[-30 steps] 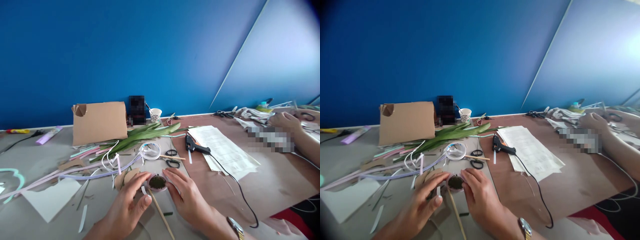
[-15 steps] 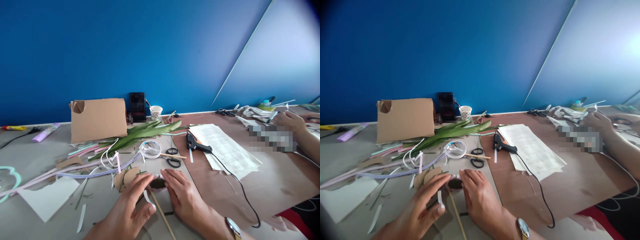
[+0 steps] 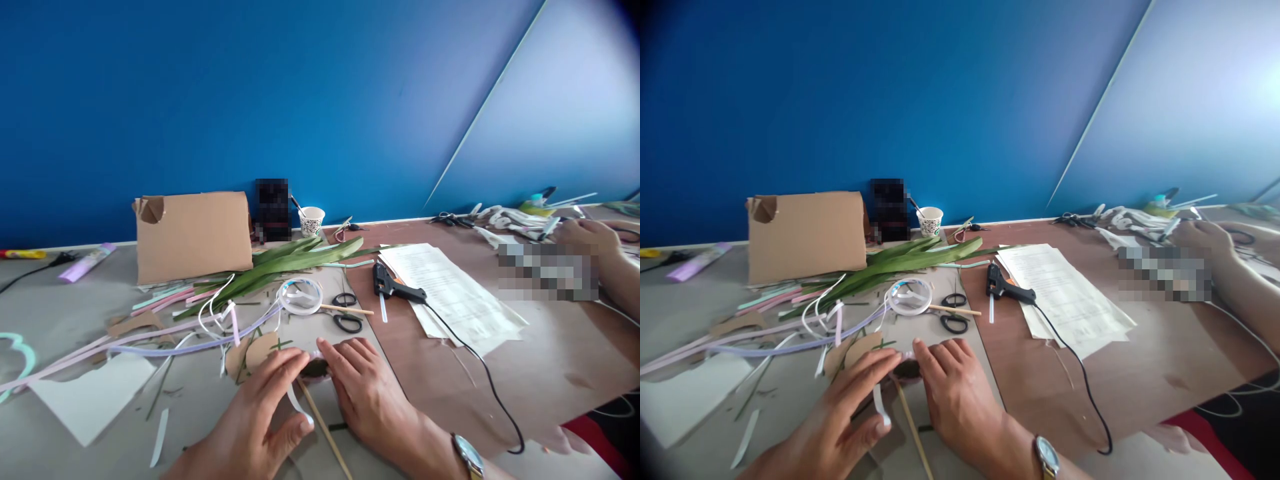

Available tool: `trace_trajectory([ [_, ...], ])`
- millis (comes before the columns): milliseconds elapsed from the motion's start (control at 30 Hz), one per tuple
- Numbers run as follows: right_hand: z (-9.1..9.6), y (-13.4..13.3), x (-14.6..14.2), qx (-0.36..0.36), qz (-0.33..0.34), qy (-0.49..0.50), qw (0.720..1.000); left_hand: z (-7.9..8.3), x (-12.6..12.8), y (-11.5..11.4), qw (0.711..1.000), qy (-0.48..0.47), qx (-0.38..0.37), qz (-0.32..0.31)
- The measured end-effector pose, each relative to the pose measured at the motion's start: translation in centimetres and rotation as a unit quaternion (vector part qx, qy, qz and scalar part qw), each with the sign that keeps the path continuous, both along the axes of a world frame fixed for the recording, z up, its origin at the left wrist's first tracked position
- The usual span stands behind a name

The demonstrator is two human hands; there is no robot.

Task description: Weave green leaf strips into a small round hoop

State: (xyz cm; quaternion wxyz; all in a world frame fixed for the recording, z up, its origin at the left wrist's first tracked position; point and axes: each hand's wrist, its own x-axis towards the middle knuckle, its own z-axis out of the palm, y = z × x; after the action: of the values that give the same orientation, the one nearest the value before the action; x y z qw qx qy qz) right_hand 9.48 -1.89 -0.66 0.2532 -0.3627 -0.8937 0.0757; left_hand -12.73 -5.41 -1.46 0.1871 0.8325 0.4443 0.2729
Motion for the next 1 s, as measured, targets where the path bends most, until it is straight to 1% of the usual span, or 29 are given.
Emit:
trace_trajectory([
  [233, 0.3, 0.1, -0.1, 0.022, 0.004, -0.003, 1.0, 0.1, 0.0, 0.1, 1.0, 0.01, 0.013, 0.003],
  [433, 0.1, 0.1, -0.1, 0.026, -0.003, -0.003, 1.0, 0.2, 0.0, 0.0, 0.999, 0.027, 0.029, 0.011],
  [600, 0.0, 0.0, 0.0, 0.024, -0.003, 0.008, 1.0, 0.1, 0.3, 0.1, 0.999, 0.003, 0.034, 0.027],
  [667, 0.0, -0.1, 0.0, 0.026, -0.004, 0.008, 1.0, 0.1, 0.5, 0.3, 0.999, -0.015, 0.027, 0.04],
  [833, 0.3, -0.1, -0.2, 0.036, -0.011, 0.009, 0.999, 0.5, 1.3, 0.9, 0.99, -0.076, -0.018, 0.12],
  [900, 0.3, -0.1, -0.2, 0.04, -0.014, 0.011, 0.999, 0.7, 1.5, 1.1, 0.988, -0.083, -0.025, 0.131],
  [1000, 0.2, -0.1, -0.1, 0.039, -0.011, 0.011, 0.999, 0.8, 1.8, 1.3, 0.989, -0.083, -0.026, 0.123],
])
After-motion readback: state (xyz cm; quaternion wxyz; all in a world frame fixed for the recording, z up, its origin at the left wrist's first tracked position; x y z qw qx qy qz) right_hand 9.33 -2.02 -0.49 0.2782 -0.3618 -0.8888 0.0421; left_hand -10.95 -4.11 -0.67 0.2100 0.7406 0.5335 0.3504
